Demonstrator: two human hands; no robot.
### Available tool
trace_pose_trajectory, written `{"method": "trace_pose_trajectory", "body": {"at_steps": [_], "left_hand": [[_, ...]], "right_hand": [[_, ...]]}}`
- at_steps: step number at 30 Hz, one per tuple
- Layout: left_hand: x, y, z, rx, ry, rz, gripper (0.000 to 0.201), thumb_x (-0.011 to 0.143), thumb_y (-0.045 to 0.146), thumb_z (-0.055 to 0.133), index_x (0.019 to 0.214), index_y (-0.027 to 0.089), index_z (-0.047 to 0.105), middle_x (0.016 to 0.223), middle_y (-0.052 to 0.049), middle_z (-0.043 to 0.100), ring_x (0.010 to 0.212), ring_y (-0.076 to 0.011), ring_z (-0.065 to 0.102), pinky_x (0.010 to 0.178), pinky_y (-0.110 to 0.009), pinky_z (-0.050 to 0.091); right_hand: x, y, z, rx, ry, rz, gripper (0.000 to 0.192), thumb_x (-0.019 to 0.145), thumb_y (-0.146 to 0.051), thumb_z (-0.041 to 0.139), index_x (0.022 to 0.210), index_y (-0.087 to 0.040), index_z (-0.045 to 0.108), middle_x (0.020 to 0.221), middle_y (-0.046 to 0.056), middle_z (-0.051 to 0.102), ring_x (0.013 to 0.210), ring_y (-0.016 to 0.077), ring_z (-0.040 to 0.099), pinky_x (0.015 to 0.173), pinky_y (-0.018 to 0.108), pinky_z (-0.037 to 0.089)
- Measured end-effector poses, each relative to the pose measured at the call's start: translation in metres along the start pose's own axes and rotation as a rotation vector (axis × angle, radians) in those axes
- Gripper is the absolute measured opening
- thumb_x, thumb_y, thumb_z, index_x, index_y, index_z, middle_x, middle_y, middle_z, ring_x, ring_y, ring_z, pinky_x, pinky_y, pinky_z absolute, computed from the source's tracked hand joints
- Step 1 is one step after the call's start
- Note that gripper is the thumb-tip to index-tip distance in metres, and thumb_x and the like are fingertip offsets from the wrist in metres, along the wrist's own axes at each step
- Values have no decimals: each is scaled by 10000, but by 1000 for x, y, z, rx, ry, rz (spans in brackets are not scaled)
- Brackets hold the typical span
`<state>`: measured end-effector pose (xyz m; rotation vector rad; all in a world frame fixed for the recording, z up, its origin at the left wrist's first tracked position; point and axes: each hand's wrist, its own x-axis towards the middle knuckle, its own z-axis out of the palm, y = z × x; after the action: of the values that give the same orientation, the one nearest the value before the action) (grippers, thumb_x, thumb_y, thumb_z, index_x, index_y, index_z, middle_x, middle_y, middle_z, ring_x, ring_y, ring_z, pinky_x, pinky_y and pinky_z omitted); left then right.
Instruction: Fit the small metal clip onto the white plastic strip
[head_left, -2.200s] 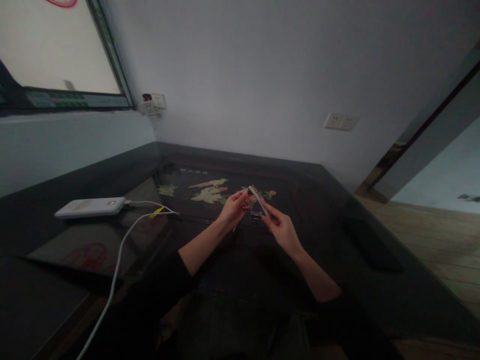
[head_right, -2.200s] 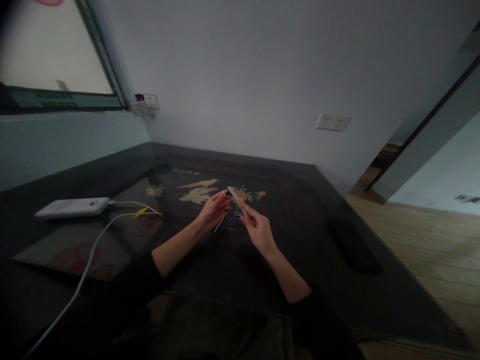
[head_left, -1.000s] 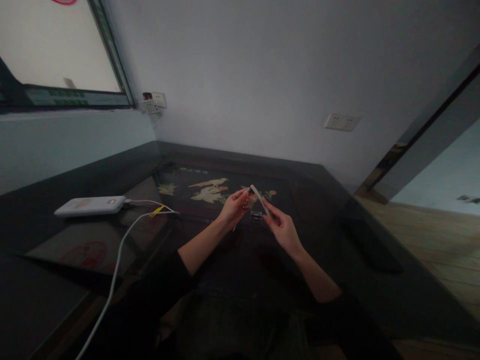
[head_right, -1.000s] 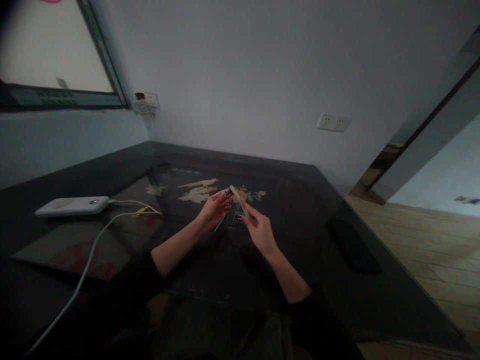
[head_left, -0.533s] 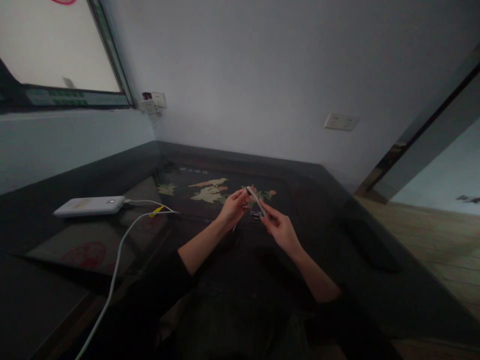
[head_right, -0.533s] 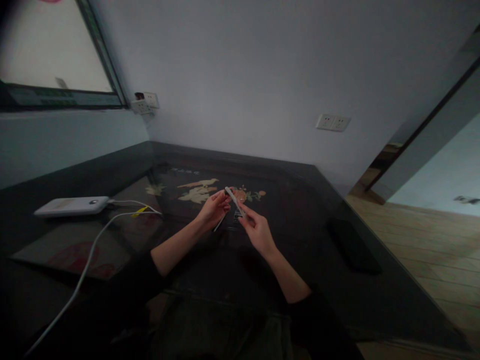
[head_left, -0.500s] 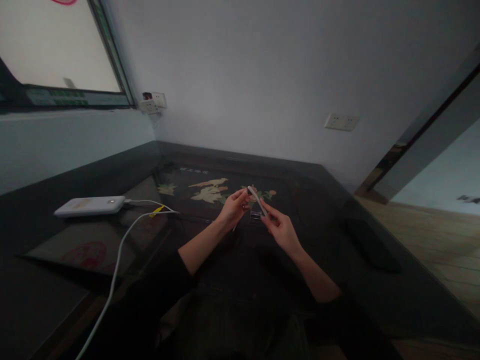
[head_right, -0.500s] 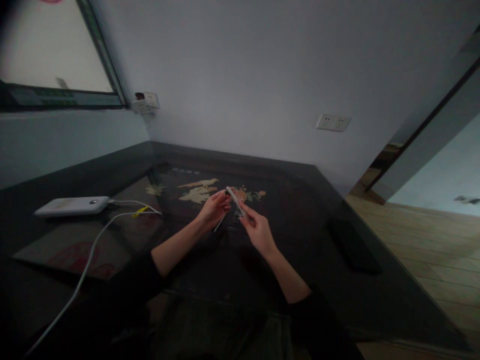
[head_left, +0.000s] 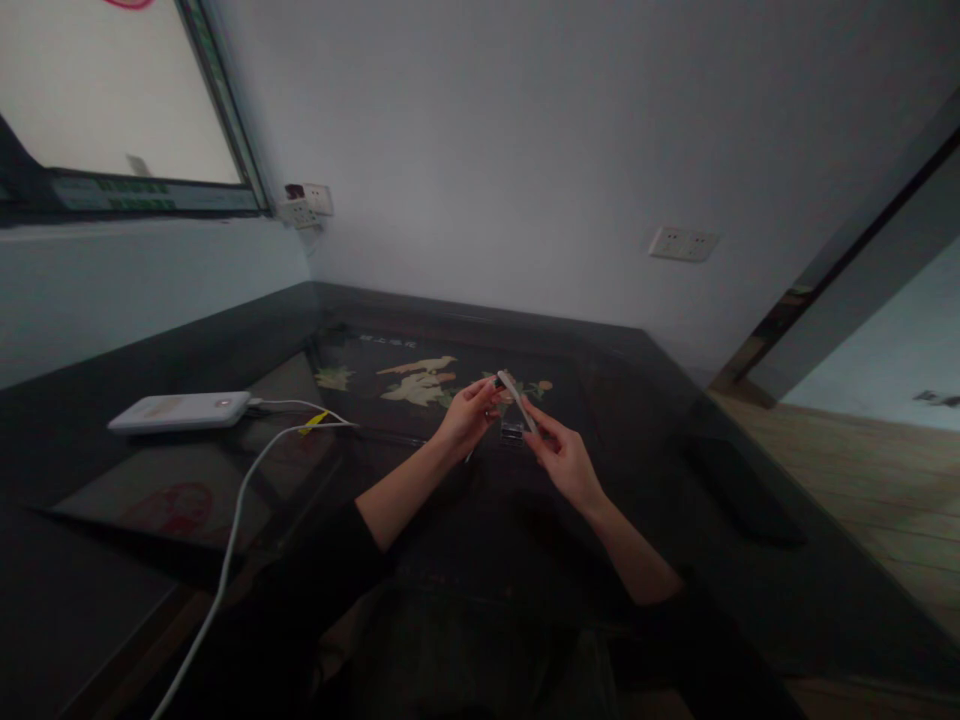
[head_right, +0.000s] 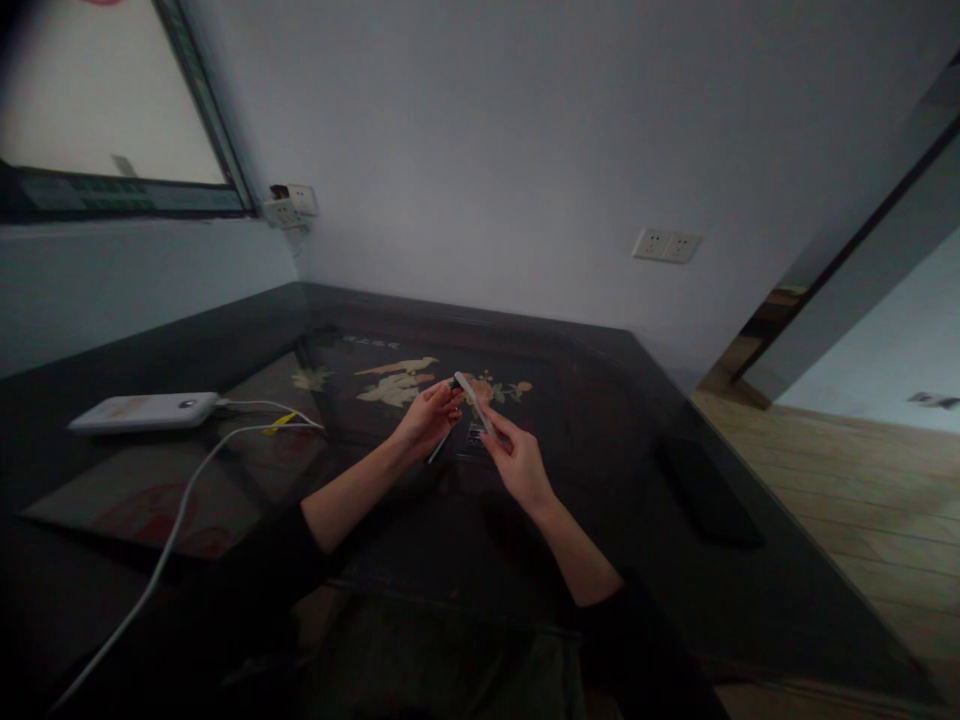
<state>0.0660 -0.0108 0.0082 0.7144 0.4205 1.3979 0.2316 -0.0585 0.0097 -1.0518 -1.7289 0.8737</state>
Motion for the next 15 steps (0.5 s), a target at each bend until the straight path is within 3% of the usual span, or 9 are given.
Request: {"method": "trace_pose_trajectory", "body": {"at_steps": [3,7,11,15], "left_hand": [[0,1,1,12,-20,0,376,595,307,844,897,117,728,903,-70,667,615,-37,480,515,-151,349],[0,1,3,21,-9,-7,317,643,298,815,891,119,729,956,-96,673,634,-52,497,515,-165,344],[0,0,1,21,-2,-11,283,651,271,808,872,116,723,811,-57,654,595,-45,467,505,-167,327],[0,-1,0,37,20,-14,307,639,274,816,889,125,719,846,-58,654,605,-43,477,532,-172,353]], "right_hand": [[-2,-2,2,70,-43,30,557,828,-290,580,1367,-168,513,869,46,638,440,32,349,389,178,303],[-2,-1,3,113,-53,39,560,824,-289,588,1369,-188,511,750,0,580,430,26,319,386,167,272],[1,0,1,32,19,-1,511,817,-261,585,1319,-164,568,835,49,652,493,66,445,404,176,361],[3,3,-1,-20,61,-50,501,828,-232,557,1324,-162,561,1020,95,697,772,177,631,573,251,529]]}}
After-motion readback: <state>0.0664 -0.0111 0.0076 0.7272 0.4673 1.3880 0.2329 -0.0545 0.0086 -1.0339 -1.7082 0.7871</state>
